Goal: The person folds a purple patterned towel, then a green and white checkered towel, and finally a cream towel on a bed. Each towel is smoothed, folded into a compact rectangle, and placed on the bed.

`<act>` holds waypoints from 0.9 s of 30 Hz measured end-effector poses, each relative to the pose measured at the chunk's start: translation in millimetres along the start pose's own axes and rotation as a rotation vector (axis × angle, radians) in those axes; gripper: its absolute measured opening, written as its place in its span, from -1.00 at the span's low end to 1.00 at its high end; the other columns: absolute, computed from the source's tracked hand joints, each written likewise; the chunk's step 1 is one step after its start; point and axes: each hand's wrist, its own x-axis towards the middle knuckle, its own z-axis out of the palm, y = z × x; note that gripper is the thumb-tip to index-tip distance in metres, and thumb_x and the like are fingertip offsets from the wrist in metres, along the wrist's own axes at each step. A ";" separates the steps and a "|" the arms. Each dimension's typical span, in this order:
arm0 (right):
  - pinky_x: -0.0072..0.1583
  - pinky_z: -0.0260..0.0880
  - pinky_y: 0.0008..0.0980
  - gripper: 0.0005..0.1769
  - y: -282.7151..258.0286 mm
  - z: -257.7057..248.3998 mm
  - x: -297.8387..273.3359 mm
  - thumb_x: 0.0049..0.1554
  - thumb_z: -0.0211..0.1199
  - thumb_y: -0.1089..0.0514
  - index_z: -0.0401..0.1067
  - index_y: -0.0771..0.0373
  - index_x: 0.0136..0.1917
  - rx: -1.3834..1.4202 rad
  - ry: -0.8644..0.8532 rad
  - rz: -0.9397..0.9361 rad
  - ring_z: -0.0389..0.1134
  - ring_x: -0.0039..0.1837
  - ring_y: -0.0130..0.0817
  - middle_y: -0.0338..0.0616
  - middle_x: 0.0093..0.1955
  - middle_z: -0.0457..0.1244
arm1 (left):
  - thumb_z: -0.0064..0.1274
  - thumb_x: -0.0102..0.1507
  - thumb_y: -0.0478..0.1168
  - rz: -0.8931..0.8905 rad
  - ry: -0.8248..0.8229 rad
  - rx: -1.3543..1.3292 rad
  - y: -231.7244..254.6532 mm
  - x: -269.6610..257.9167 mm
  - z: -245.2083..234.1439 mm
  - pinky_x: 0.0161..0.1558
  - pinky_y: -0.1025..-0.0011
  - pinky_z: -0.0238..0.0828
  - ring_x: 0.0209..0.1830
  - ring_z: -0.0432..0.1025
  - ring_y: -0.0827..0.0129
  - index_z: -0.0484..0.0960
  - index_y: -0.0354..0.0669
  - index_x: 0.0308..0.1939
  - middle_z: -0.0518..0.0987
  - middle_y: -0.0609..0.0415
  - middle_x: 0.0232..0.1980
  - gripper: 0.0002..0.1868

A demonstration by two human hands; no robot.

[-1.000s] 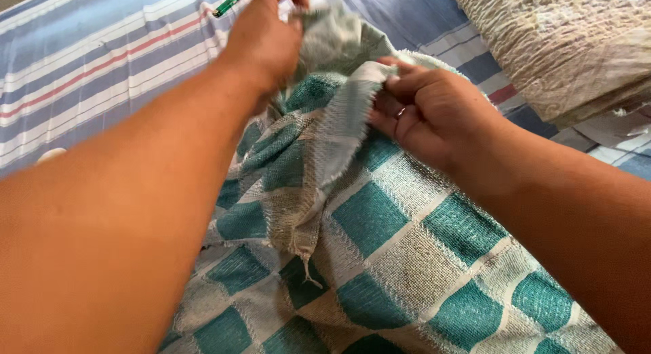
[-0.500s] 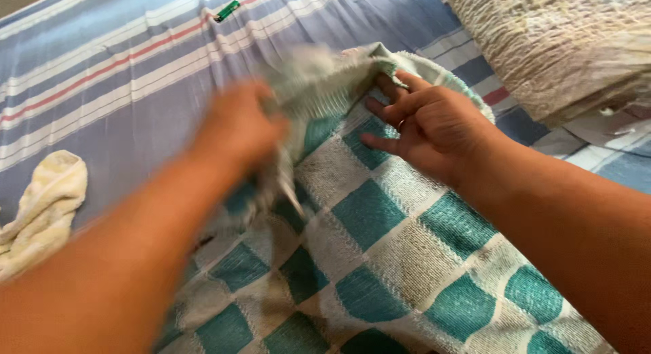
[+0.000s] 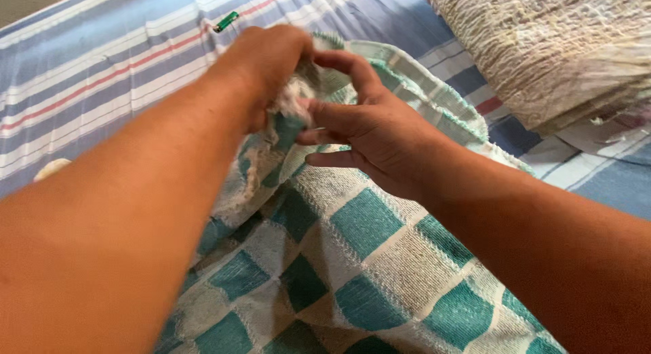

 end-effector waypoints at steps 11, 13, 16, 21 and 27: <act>0.38 0.39 -0.24 -0.67 -1.6 9.5 0.4 0.14 0.15 0.38 0.29 0.65 0.15 0.310 -0.203 0.035 0.35 0.17 -0.25 0.10 0.10 0.28 | -0.02 0.16 -0.25 0.236 0.284 0.106 -29.5 -2.8 32.7 -0.35 0.17 0.50 -0.46 0.58 0.19 0.66 -0.12 -0.46 0.66 -0.05 -0.42 -0.83; 0.33 0.39 -0.33 -0.69 0.0 15.6 2.1 0.14 0.16 0.41 0.30 0.65 0.14 0.264 -0.135 0.123 0.35 0.15 -0.25 0.14 0.11 0.29 | 0.15 0.12 -0.25 0.297 0.351 0.154 -30.3 -7.7 30.7 -0.30 0.27 0.50 -0.42 0.58 0.26 0.68 -0.14 -0.47 0.67 -0.02 -0.41 -0.91; 0.24 0.42 -0.38 -0.74 -1.9 19.9 -3.9 0.14 0.13 0.33 0.35 0.47 0.11 0.158 0.164 0.153 0.44 0.15 -0.29 0.06 0.14 0.34 | 0.07 0.14 -0.35 0.363 0.474 0.134 -31.3 -20.3 25.4 -0.33 0.28 0.52 -0.40 0.60 0.26 0.63 -0.18 -0.39 0.63 0.07 -0.37 -0.96; 0.23 0.47 -0.34 -0.70 -20.0 4.5 -16.3 0.29 0.16 0.10 0.39 0.20 0.27 -0.258 0.393 0.119 0.37 0.13 -0.26 0.11 0.18 0.34 | -0.02 0.13 -0.51 0.816 0.453 0.208 -26.7 -51.9 7.8 -0.32 0.29 0.51 -0.32 0.57 0.24 0.42 -0.12 0.05 0.51 0.08 -0.26 -0.58; 0.25 0.49 -0.32 -0.68 -27.4 -3.3 -22.4 0.21 0.19 0.16 0.38 0.41 0.17 0.146 0.184 -0.017 0.38 0.15 -0.26 -0.06 0.08 0.32 | 0.05 0.27 -0.41 0.862 0.198 0.019 -19.9 -92.5 23.5 -0.26 0.38 0.60 -0.25 0.64 0.35 0.40 -0.04 -0.03 0.61 0.14 -0.24 -0.74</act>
